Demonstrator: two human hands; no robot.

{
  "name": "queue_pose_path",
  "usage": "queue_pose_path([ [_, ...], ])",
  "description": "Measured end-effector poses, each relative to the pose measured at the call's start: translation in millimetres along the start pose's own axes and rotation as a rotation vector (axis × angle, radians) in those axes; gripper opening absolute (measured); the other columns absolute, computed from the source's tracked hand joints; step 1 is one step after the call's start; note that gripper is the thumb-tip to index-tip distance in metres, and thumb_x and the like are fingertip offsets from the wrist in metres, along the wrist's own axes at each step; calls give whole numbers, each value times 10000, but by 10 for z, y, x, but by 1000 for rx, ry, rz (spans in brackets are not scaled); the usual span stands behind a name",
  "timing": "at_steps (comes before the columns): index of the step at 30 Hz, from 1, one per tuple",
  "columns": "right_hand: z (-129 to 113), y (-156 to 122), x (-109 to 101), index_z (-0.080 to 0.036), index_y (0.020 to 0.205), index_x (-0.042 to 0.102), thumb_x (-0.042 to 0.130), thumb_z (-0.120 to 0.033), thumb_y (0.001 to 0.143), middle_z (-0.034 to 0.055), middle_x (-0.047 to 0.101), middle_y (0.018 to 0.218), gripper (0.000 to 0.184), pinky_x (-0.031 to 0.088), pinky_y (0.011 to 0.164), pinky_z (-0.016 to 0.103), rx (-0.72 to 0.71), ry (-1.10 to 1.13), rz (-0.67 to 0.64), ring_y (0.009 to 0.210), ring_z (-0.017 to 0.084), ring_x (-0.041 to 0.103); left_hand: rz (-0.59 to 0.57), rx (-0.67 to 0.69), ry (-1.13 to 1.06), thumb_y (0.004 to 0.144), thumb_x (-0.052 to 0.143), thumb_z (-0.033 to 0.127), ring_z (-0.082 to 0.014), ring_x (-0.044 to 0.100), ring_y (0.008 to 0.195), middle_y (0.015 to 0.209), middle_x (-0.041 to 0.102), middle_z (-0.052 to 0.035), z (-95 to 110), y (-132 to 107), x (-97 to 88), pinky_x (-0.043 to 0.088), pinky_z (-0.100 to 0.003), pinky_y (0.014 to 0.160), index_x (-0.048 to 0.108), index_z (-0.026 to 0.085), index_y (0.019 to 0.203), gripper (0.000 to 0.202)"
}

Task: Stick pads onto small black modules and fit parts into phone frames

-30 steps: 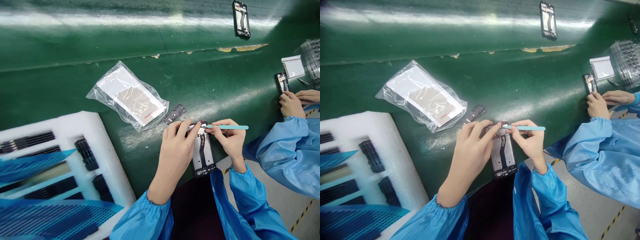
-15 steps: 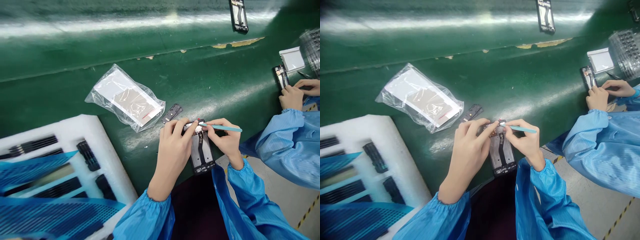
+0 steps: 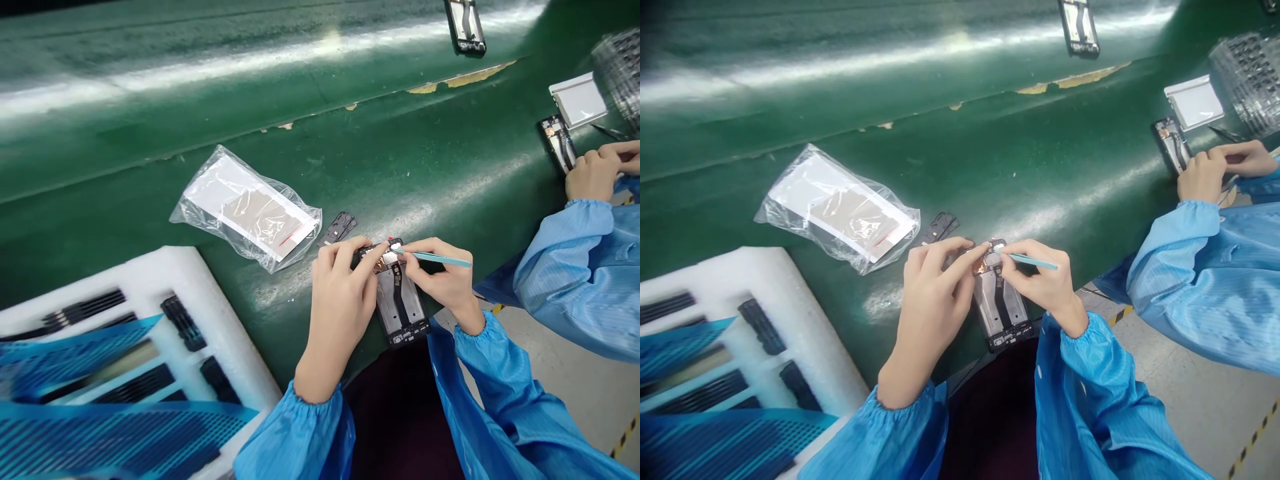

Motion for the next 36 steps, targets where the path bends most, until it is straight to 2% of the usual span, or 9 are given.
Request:
queue_pose_path([
  [6,33,-31,28,-301,1001,807,663,-228,1011,-13,855,937,161,679,730,314,-28,-50,-23,806,191,822,-20,-21,-4,1078,478,77,-319,583,1136,1308,702,-150,-2,9,-9,516,-461,897,714,222,1397,422],
  [12,74,-158,84,-302,1051,783,657,-120,1011,-25,866,1050,225,695,866,293,-262,-156,-55,945,186,848,-43,-26,0,1086,483,92,-315,599,1160,1326,696,-141,-5,6,-10,529,-471,938,705,239,1424,431],
  [19,37,-186,92,-223,1090,733,669,-53,1001,25,866,1047,203,682,848,255,-416,-217,12,922,172,848,-54,-20,16,1095,464,85,-324,589,1166,1341,694,-158,35,-2,-33,531,-483,951,695,208,1438,432],
  [26,95,-164,81,-237,1060,745,628,-83,1031,6,861,1000,196,651,813,255,-339,-223,-15,864,154,831,-87,-65,31,1086,487,99,-344,600,1208,1406,688,-173,107,33,8,540,-511,1011,696,184,1448,427],
  [30,43,-217,-66,-233,1059,782,650,-143,1040,30,860,966,161,645,785,267,-310,-143,17,816,173,827,-85,-278,114,1088,488,146,-368,593,1360,1635,570,-197,425,-87,-68,551,-526,1072,640,162,1511,450],
  [32,87,-243,-74,-251,1074,816,681,-249,1036,59,864,993,140,663,810,327,-194,-93,99,849,221,839,-107,-389,136,1097,565,319,-369,643,1310,1639,579,-187,653,-203,20,575,-532,1061,617,199,1546,468],
  [34,177,-230,62,-241,1133,836,623,-431,1048,128,857,1010,297,681,849,454,-46,19,156,893,305,841,-119,-494,165,988,715,598,-433,636,1341,1698,509,-228,785,-253,272,584,-584,1065,500,199,1663,813],
  [35,183,-216,182,-208,1169,840,537,-513,1059,180,847,1005,444,680,848,527,-85,94,126,901,353,838,-135,-527,178,914,768,676,-474,618,1368,1720,464,-270,790,-237,438,583,-620,1064,426,173,1711,1003],
  [36,175,-203,306,-185,1197,840,477,-580,1052,217,838,1006,557,677,843,582,-137,165,83,913,391,834,-158,-554,188,887,797,667,-494,613,1376,1717,458,-292,755,-200,606,587,-639,1050,383,168,1735,1068],
])
Point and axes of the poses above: each hand's wrist, its own y-axis towards the middle knuckle, its own x-axis out of the palm, z = x × y, the point moved 3 cm from there along y, towards the middle knuckle
